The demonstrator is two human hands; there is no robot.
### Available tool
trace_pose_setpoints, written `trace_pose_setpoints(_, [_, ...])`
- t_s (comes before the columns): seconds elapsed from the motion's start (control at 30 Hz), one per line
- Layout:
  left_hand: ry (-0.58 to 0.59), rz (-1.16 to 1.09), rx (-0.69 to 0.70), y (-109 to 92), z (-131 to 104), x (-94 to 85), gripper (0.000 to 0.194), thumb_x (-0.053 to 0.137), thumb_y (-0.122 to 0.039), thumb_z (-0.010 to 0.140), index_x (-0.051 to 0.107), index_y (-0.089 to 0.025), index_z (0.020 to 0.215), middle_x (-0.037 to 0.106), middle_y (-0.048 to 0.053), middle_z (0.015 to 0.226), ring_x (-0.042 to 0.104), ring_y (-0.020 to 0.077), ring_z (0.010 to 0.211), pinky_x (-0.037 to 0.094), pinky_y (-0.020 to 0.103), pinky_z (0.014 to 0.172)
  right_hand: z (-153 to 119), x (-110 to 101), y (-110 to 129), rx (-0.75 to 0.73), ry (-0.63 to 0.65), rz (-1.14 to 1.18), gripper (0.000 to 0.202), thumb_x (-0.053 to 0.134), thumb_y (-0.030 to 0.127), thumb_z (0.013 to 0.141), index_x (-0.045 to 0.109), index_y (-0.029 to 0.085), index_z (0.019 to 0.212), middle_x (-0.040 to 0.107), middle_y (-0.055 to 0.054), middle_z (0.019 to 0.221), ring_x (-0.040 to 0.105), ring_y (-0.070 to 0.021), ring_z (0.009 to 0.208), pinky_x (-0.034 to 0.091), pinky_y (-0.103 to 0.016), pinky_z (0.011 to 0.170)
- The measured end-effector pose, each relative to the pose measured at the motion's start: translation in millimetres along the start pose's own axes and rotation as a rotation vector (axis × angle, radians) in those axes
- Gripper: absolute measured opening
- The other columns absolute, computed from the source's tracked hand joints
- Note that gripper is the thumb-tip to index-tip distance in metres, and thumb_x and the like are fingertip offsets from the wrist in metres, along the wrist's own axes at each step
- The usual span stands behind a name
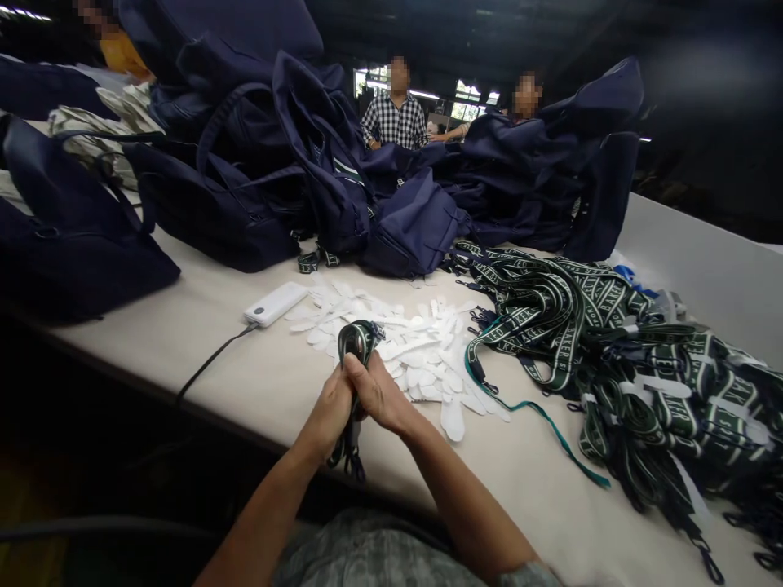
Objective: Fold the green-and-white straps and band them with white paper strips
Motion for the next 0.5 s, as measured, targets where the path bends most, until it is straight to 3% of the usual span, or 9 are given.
trace_pose_setpoints(0.07, [0.071, -0.071, -0.102, -6, 0, -6.7, 0.051, 0.055, -0.066, 0.084, 0.059, -0.015, 0.080, 0.052, 0.000, 0.060, 0.046, 0.0099, 0.048, 0.038, 0.020, 0.041, 3, -6, 0, 0.014, 0.044, 0.183, 0.055, 0.043, 0.066, 0.091, 0.059, 0.019, 0.115, 0.060, -0.009, 0.109, 0.056, -0.0240, 0.102, 0.048, -0.039, 0.088])
trace_pose_setpoints(0.13, [0.152, -0.145, -0.167, -12, 2, -12.7, 0.051, 0.054, -0.065, 0.084, 0.058, -0.014, 0.082, 0.054, 0.002, 0.064, 0.044, 0.0081, 0.047, 0.034, 0.017, 0.039, 9, -16, 1, 0.039, 0.013, 0.289, 0.058, 0.046, 0.065, 0.091, 0.054, 0.021, 0.127, 0.058, -0.008, 0.118, 0.057, -0.0208, 0.101, 0.048, -0.035, 0.089])
trace_pose_setpoints(0.27, [0.268, -0.234, -0.289, -10, 7, -20.1, 0.050, 0.048, -0.061, 0.090, 0.060, -0.013, 0.096, 0.056, 0.004, 0.065, 0.043, 0.0076, 0.045, 0.034, 0.016, 0.038, 19, -31, 3, 0.070, -0.096, 0.118, 0.077, 0.065, 0.061, 0.080, 0.043, 0.021, 0.142, 0.060, -0.007, 0.107, 0.058, -0.0186, 0.089, 0.049, -0.033, 0.081])
trace_pose_setpoints(0.37, [0.348, -0.254, -0.373, -3, 8, -20.9, 0.058, 0.040, -0.066, 0.090, 0.060, -0.013, 0.100, 0.057, 0.005, 0.065, 0.043, 0.0082, 0.044, 0.034, 0.016, 0.037, 22, -30, 4, 0.000, -0.067, 0.034, 0.063, 0.073, 0.054, 0.076, 0.057, 0.022, 0.127, 0.062, -0.004, 0.098, 0.057, -0.0175, 0.088, 0.049, -0.029, 0.076])
trace_pose_setpoints(0.5, [0.456, -0.250, -0.328, -4, 4, -17.5, 0.067, 0.034, -0.074, 0.087, 0.059, -0.015, 0.104, 0.055, 0.003, 0.066, 0.040, 0.0077, 0.046, 0.034, 0.017, 0.038, 27, -23, -5, 0.026, 0.001, 0.262, 0.048, 0.079, 0.042, 0.069, 0.061, 0.019, 0.107, 0.062, 0.001, 0.084, 0.057, -0.0128, 0.069, 0.045, -0.021, 0.053])
Point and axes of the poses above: each hand's wrist, its own z-axis towards the middle knuckle, its own x-axis out of the palm, y = z × x, the point moved 2 cm from there along z, towards the middle knuckle
